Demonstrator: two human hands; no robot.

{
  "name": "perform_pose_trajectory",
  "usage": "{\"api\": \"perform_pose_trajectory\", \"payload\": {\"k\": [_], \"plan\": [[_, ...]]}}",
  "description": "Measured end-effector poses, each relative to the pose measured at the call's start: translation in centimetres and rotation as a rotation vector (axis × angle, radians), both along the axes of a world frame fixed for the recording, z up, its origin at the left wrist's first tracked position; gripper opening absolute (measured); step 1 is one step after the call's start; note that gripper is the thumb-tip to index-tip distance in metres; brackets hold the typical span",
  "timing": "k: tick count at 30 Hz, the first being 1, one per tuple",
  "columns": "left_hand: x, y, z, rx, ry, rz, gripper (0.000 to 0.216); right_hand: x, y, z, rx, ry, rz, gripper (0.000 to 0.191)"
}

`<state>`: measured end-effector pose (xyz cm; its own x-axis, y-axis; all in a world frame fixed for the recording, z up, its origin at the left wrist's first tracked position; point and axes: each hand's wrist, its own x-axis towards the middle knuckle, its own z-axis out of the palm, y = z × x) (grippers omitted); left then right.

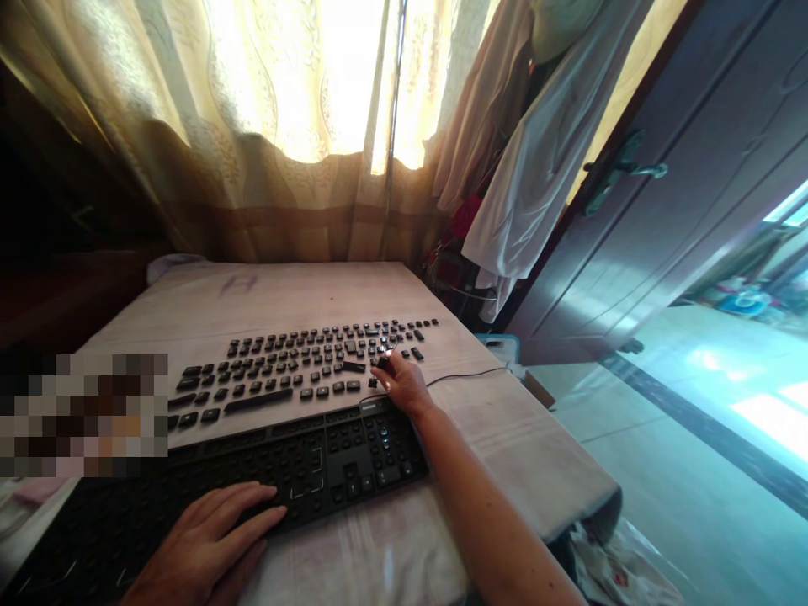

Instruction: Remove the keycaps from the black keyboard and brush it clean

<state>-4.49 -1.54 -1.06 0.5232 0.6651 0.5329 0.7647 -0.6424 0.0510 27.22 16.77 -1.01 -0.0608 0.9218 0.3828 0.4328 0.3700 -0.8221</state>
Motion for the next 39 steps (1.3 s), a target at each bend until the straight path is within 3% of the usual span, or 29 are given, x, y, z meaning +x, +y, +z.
{"api": "perform_pose_trajectory", "payload": {"k": [5, 9, 15, 19, 24, 31, 35, 39], "plan": [[0.4, 0.9, 2.2, -0.023, -0.008, -0.071, 0.023, -0.1, 0.0, -0.1, -0.016, 0.06, 0.013, 0.024], [2.4, 3.7, 4.4, -0.083, -0.095, -0.04, 0.02, -0.2, 0.0, 0.2, -0.032, 0.144, 0.019, 0.027], [8.9, 10.0, 6.3, -0.5, -0.278, 0.127, 0.027, -0.6, -1.5, 1.3, -0.096, 0.257, 0.086, 0.033], [11.9, 12.7, 5.8, -0.576, -0.316, 0.146, 0.031, -0.8, -2.5, 1.8, -0.132, 0.351, 0.131, 0.036], [13.0, 13.5, 4.7, -0.654, -0.369, 0.135, 0.018, -1.0, -3.0, 2.1, -0.076, 0.369, 0.139, 0.029], [12.9, 14.0, 3.9, -0.709, -0.423, 0.137, 0.025, -1.6, -3.6, 2.5, 0.071, 0.227, 0.013, 0.02], [12.8, 14.5, 3.9, -0.689, -0.391, 0.148, 0.025, -1.3, -3.5, 2.9, 0.145, 0.192, -0.158, 0.013], [13.1, 15.4, 4.6, -0.62, -0.285, 0.161, 0.021, -0.2, -2.7, 2.8, 0.112, 0.184, -0.236, 0.006]]}}
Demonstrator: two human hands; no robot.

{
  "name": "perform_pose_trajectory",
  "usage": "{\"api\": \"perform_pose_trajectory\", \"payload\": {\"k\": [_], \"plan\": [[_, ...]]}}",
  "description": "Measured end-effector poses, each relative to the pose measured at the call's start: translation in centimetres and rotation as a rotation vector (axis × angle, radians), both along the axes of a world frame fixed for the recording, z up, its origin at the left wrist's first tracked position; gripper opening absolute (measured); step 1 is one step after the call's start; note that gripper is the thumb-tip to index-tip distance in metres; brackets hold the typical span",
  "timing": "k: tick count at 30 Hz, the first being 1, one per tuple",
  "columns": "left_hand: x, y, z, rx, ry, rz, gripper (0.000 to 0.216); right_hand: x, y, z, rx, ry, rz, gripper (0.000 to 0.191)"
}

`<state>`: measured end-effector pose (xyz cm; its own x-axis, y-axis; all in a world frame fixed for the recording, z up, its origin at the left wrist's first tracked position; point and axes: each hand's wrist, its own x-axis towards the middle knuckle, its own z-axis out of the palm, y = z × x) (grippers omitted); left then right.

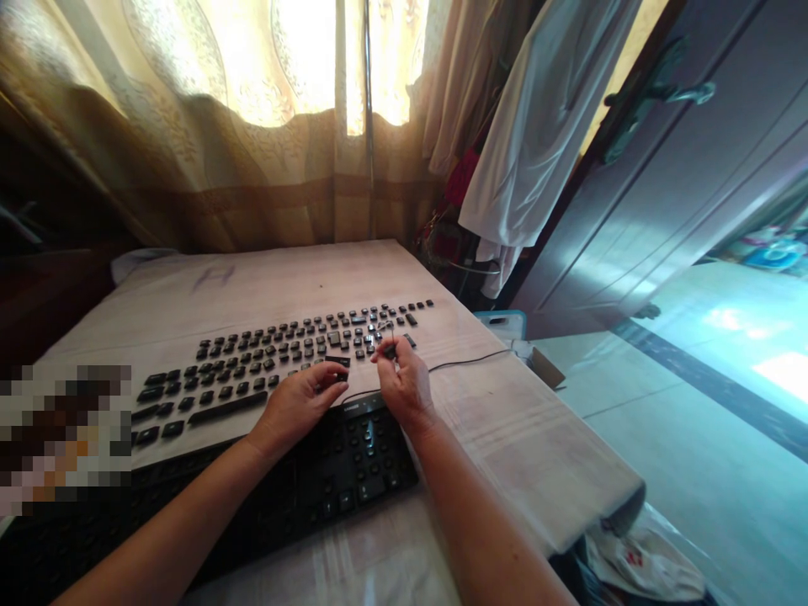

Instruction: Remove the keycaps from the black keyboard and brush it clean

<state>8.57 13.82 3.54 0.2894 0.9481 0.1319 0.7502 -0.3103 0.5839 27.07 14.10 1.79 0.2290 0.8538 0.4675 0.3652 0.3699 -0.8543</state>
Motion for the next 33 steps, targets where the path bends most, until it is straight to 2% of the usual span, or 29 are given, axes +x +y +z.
{"api": "perform_pose_trajectory", "payload": {"k": [5, 14, 23, 28, 33], "plan": [[1.2, 2.0, 0.8, 0.114, 0.191, -0.076, 0.013, 1.3, 0.9, -0.7, -0.115, -0.039, 0.001, 0.009], [2.4, 3.7, -0.2, 0.165, 0.408, -0.105, 0.017, 1.6, 1.0, -0.7, -0.095, -0.137, -0.013, 0.011], [2.3, 3.7, 0.0, 0.195, 0.474, -0.147, 0.018, 1.9, 0.9, -0.6, -0.084, -0.098, -0.014, 0.011], [2.3, 3.7, 0.1, 0.195, 0.484, -0.156, 0.018, 1.8, 1.0, -0.5, -0.065, -0.02, -0.025, 0.02], [2.3, 3.5, 0.2, 0.198, 0.487, -0.155, 0.014, 2.2, 1.0, -0.3, -0.047, -0.05, -0.084, 0.024]]}}
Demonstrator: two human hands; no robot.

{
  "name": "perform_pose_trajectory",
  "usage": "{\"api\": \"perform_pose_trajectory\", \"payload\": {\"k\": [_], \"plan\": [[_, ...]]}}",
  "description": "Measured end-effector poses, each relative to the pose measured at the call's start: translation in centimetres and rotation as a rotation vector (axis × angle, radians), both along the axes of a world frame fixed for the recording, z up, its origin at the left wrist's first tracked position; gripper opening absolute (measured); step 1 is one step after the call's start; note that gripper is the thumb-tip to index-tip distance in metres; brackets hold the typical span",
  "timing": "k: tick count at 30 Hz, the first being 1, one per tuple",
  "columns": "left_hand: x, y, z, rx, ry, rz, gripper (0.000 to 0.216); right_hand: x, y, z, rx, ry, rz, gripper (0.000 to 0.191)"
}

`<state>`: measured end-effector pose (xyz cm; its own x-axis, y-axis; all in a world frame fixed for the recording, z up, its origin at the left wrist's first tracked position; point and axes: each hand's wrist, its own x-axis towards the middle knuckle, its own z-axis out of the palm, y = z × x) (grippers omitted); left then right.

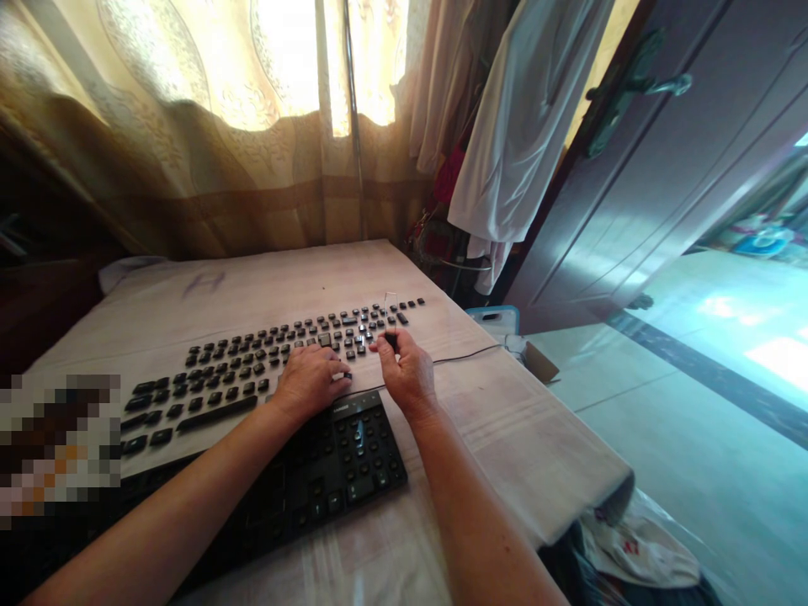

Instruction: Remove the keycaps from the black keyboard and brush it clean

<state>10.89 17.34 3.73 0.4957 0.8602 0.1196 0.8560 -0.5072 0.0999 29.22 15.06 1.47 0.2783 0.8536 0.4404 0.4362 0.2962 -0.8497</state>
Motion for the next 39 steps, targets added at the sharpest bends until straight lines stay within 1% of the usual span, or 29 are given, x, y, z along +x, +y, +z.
{"api": "perform_pose_trajectory", "payload": {"k": [7, 11, 12, 17, 22, 28, 31, 35, 39], "plan": [[-0.5, -0.1, 0.0, 0.015, 0.015, 0.014, 0.016, 0.2, 0.3, -0.4, 0.029, -0.003, -0.052, 0.032], [-0.4, -0.1, 0.1, 0.021, 0.029, 0.016, 0.017, 0.2, 0.3, -0.1, 0.125, -0.02, -0.02, 0.032], [-0.4, -0.1, 0.0, 0.021, 0.032, 0.018, 0.018, 0.2, 0.3, 0.0, 0.127, -0.014, -0.012, 0.032], [-0.2, -0.1, -0.2, 0.008, 0.041, 0.034, 0.02, 0.2, 0.0, 0.1, 0.002, 0.087, 0.021, 0.036], [-0.1, -0.1, -0.5, -0.013, 0.025, 0.051, 0.023, 0.0, -0.1, 0.4, -0.006, 0.201, 0.088, 0.036], [-0.1, -0.2, -0.8, -0.001, -0.005, 0.05, 0.022, 0.0, 0.2, 0.4, -0.064, 0.294, 0.157, 0.037], [-0.1, -0.2, -0.7, 0.016, -0.023, 0.043, 0.022, 0.0, 0.2, 0.5, -0.107, 0.352, 0.193, 0.035], [-0.4, -0.2, -0.3, 0.046, -0.057, 0.039, 0.021, 0.0, -0.1, 0.8, -0.158, 0.412, 0.26, 0.038], [-1.7, -1.3, 0.1, 0.101, -0.11, 0.026, 0.017, -0.2, -0.2, 0.8, -0.163, 0.41, 0.328, 0.039]]}}
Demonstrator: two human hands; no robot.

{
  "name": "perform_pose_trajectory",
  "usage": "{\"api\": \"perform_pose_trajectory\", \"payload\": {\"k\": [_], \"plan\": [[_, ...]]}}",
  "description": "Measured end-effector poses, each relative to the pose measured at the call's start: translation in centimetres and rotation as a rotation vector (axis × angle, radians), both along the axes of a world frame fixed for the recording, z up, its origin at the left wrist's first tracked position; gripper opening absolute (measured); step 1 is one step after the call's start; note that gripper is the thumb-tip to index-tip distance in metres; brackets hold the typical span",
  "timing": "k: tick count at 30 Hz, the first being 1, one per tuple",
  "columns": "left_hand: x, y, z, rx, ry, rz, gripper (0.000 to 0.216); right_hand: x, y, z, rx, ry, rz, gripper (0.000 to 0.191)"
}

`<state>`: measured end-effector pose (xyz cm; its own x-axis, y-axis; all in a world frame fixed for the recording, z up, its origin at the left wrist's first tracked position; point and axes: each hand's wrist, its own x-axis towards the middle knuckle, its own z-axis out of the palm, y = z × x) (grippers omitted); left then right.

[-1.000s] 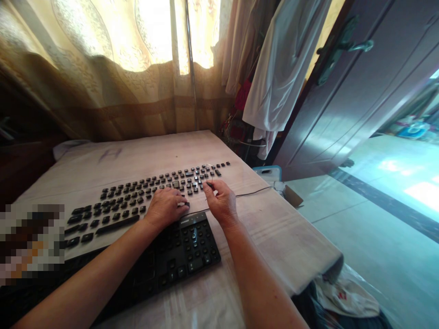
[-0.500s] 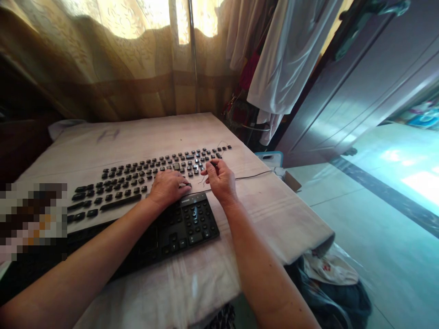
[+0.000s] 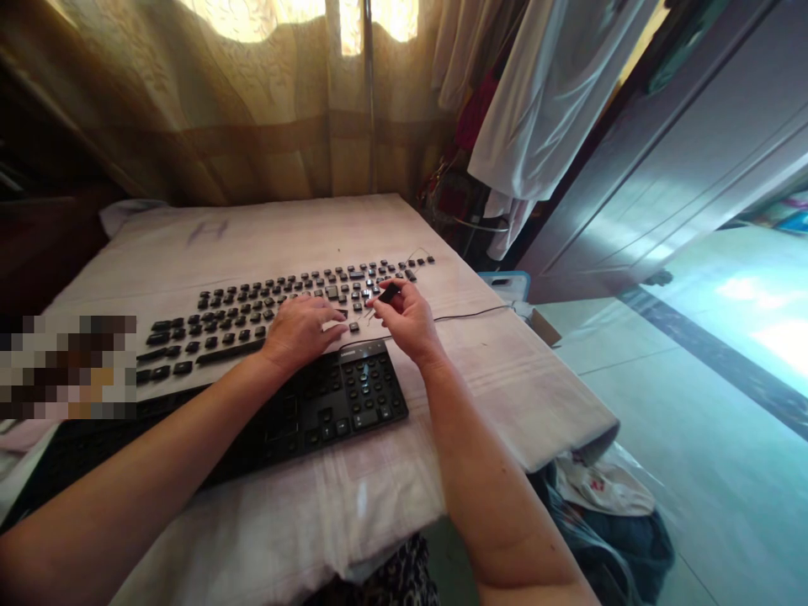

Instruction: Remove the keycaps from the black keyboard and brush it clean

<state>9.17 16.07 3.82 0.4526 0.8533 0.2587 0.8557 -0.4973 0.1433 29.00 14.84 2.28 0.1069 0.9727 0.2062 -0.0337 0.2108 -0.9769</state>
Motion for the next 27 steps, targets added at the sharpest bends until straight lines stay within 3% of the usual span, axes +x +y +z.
{"api": "perform_pose_trajectory", "payload": {"k": [8, 14, 20, 27], "plan": [[-7.3, -8.2, -0.5, 0.223, -0.155, -0.082, 0.028, -0.3, -1.3, 1.2, -0.054, 0.075, 0.048, 0.047], [-12.9, -13.4, -2.3, 0.365, -0.117, -0.17, 0.025, -1.1, -6.3, 1.2, -0.059, 0.054, 0.117, 0.043], [-14.7, -14.9, -3.6, 0.455, 0.021, -0.254, 0.035, -2.8, -11.1, -1.1, -0.05, -0.076, 0.19, 0.025], [-14.3, -15.1, -4.1, 0.491, -0.023, -0.27, 0.031, -3.0, -12.0, -2.1, 0.001, -0.26, 0.205, 0.007]]}}
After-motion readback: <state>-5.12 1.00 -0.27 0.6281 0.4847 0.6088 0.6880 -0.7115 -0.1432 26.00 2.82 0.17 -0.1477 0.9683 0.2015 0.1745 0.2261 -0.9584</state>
